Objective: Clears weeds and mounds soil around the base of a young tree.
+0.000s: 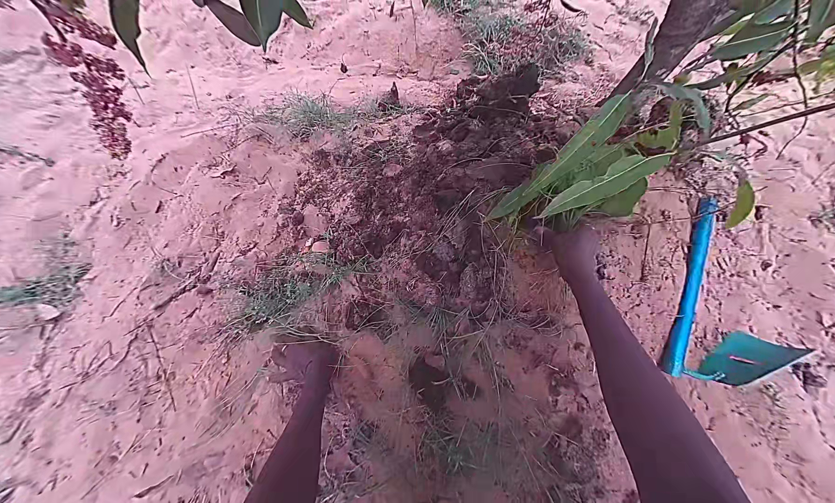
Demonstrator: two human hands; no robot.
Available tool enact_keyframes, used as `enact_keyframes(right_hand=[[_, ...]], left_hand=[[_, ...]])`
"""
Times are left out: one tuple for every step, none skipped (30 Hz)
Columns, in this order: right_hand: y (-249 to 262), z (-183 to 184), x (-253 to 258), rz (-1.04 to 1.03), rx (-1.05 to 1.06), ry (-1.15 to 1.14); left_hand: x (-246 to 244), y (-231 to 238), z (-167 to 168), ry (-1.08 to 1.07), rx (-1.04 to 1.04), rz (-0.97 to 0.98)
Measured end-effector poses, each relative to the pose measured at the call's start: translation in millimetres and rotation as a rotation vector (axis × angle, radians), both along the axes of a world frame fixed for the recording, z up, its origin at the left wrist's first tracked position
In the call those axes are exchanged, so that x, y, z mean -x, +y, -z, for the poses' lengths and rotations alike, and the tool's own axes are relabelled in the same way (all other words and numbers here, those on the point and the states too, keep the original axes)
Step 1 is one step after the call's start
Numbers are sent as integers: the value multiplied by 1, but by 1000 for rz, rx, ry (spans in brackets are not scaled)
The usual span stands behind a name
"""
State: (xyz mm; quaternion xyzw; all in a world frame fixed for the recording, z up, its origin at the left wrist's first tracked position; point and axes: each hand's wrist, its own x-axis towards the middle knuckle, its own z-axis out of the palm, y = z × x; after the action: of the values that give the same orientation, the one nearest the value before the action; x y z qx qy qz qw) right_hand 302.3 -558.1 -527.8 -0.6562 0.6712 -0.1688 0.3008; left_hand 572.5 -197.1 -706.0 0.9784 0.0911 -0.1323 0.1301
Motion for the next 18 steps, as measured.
enact_keyframes(right_hand=[[-10, -1, -7, -9, 6, 6], [-17, -3, -13, -18, 34, 2], [-22, -4, -19, -27, 47, -18], [-26, -3, -24, -17, 47, -78], [-27, 0, -29, 19, 56, -206], [-28, 6, -34, 70, 65, -377], [-27, 8, -38, 112, 59, -527], [-23, 8, -42, 130, 49, -603], [-21, 5, -46, 112, 61, -584], [-20, 4, -49, 70, 92, -458], [-18, 0, -52, 18, 122, -267], [-18, 0, -54, -16, 151, -96], [-21, 5, -57, -42, 211, 5], [-25, 12, -58, -72, 289, 40], [-25, 14, -58, -98, 356, 46], [-21, 9, -56, -103, 349, 7], [-17, 6, -52, -94, 323, -133], [-18, 10, -50, -40, 335, -416]], left_hand=[[-1, 0, 2, -8, 22, -19], [-1, 0, 3, -22, 45, -33], [0, 0, 2, -39, 81, -47], [1, 0, 2, -47, 91, -53], [2, 0, 1, -44, 70, -43], [1, 0, 2, -44, 54, -33], [0, 0, 4, -49, 53, -28], [-1, 1, 7, -62, 65, -29], [-3, 2, 11, -68, 63, -27], [-4, 3, 14, -70, 62, -30], [-4, 4, 15, -78, 82, -40], [-3, 5, 14, -86, 98, -50], [-4, 4, 13, -91, 109, -56], [-4, 3, 12, -96, 115, -60], [-4, 2, 11, -96, 117, -63], [-3, 2, 11, -97, 123, -68], [-2, 3, 11, -96, 133, -74], [-3, 1, 9, -102, 146, -84]])
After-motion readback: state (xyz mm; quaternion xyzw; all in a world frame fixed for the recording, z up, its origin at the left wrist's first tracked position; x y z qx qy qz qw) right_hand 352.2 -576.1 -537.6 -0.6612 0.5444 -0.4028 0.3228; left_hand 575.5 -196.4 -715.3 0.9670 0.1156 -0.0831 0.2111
